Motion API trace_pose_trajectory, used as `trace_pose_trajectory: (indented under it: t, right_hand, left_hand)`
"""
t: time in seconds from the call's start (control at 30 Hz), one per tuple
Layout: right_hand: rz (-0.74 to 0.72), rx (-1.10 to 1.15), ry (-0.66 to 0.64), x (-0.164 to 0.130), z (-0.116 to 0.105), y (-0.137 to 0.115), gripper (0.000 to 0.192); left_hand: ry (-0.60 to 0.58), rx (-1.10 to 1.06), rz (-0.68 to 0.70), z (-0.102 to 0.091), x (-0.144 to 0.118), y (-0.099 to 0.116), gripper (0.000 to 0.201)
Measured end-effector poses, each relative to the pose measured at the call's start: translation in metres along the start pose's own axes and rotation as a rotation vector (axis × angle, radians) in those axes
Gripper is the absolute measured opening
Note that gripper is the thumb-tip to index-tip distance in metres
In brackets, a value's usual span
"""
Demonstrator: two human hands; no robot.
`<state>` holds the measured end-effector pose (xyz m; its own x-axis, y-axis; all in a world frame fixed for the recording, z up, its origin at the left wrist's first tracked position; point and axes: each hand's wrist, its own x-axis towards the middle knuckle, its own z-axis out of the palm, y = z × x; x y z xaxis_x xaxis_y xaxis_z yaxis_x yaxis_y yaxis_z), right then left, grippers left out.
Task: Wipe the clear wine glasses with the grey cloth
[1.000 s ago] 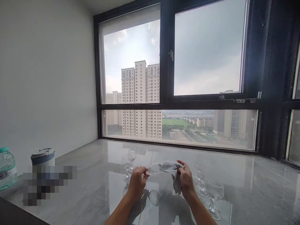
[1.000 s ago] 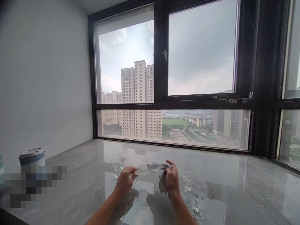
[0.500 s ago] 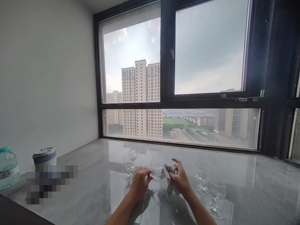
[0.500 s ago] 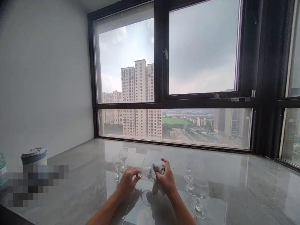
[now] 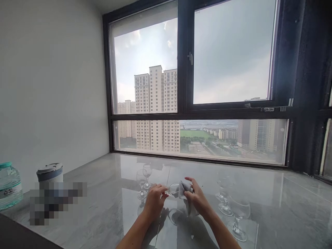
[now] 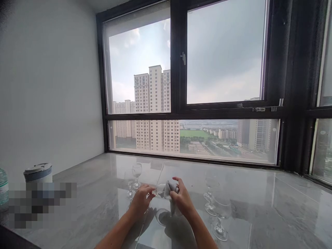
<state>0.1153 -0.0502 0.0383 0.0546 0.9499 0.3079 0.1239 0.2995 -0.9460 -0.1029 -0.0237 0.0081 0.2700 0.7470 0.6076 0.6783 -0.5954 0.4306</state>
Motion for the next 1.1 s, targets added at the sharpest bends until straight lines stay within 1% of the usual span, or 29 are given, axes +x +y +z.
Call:
trace_pose_trajectory:
  t: [0.13,0.2,0.27,0.33,0.43,0.47,0.5,0.53,0.6,0.67,0.7,0.77,0.93,1.1]
  right_hand:
    - [0.040,0.051,-0.038,0.002,0.000,0.001,0.060]
    - [0.028,0.054,-0.061,0.003,0.002,0.003,0.058]
    - [-0.004,0.040,-0.053,0.003,0.005,0.005,0.058]
    - [-0.056,0.010,0.038,0.004,0.006,0.007,0.060]
    - [-0.146,-0.068,0.276,0.006,0.006,0.010,0.060]
    - [-0.173,-0.090,0.327,0.006,0.006,0.010,0.058]
    - [-0.200,-0.106,0.344,0.006,0.006,0.010,0.055]
    - [-0.228,-0.120,0.321,0.005,0.006,0.010,0.052]
    - [-0.278,-0.155,0.219,0.002,0.007,0.010,0.050]
    - [-0.298,-0.199,0.119,0.000,0.008,0.010,0.053]
    - [-0.291,-0.210,0.094,-0.001,0.008,0.010,0.055]
    - [-0.246,-0.182,0.080,-0.001,0.007,0.010,0.053]
    - [-0.098,0.036,0.038,0.008,0.001,0.013,0.047]
    - [-0.055,0.066,0.078,0.016,0.002,0.023,0.045]
  left_hand:
    - [-0.025,0.014,0.004,-0.005,0.000,0.009,0.026]
    - [-0.045,0.019,0.021,-0.007,0.000,0.010,0.026]
    - [-0.048,0.018,0.030,-0.006,0.001,0.009,0.026]
    - [-0.027,0.013,0.019,-0.004,0.001,0.006,0.024]
    - [-0.017,0.011,-0.006,-0.001,0.001,0.002,0.022]
    - [-0.022,0.012,-0.014,0.000,0.001,0.002,0.021]
    - [-0.026,0.015,-0.023,0.000,0.001,0.003,0.021]
    - [-0.028,0.021,-0.034,0.000,0.001,0.004,0.020]
    - [-0.025,0.039,-0.057,-0.002,0.000,0.007,0.019]
    - [-0.022,0.057,-0.064,-0.004,0.000,0.010,0.018]
    - [-0.022,0.062,-0.058,-0.004,0.000,0.011,0.018]
    - [-0.017,0.068,-0.037,-0.005,0.000,0.011,0.018]
    - [0.003,0.099,0.007,-0.004,0.001,0.010,0.018]
    - [-0.009,0.117,0.045,-0.006,0.000,0.012,0.021]
